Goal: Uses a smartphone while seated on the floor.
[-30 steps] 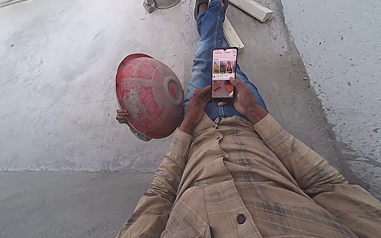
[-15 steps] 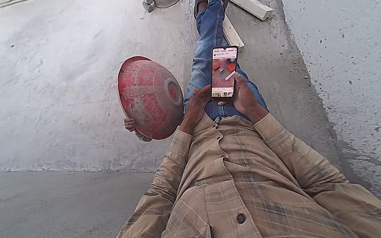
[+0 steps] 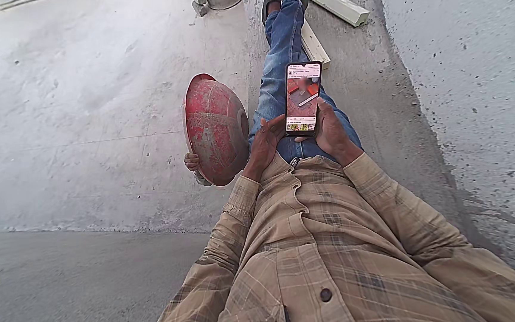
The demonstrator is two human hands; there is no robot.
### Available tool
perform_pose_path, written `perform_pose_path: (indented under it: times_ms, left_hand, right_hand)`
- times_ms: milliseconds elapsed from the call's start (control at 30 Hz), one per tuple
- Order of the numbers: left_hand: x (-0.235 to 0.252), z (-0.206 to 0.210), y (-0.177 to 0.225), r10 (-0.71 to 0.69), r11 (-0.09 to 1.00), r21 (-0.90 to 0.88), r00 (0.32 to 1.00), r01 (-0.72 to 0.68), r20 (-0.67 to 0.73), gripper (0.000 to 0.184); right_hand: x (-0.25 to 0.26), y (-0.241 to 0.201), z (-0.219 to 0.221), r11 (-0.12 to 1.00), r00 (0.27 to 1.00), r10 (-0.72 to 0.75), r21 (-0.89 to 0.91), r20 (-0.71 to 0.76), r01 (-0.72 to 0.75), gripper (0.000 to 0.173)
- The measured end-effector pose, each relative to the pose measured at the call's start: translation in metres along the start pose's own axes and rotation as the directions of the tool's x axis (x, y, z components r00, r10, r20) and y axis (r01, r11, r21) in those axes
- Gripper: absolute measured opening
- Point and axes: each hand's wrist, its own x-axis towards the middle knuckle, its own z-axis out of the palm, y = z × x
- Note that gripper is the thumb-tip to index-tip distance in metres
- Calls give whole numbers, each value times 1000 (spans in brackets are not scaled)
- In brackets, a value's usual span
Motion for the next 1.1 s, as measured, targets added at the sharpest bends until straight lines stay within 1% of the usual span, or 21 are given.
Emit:
perform_pose_path:
  times_ms: [300,1100]
  left_hand:
    - [0,1,0,6,1000,11,1000,-6,-3,71]
    - [0,0,0,4,1000,12,1000,-4,1,71]
  right_hand:
    - [0,0,0,1000,1000,17,10,-4,-17,55]
    - [2,2,-1,1000,1000,3,0,-11,-3,55]
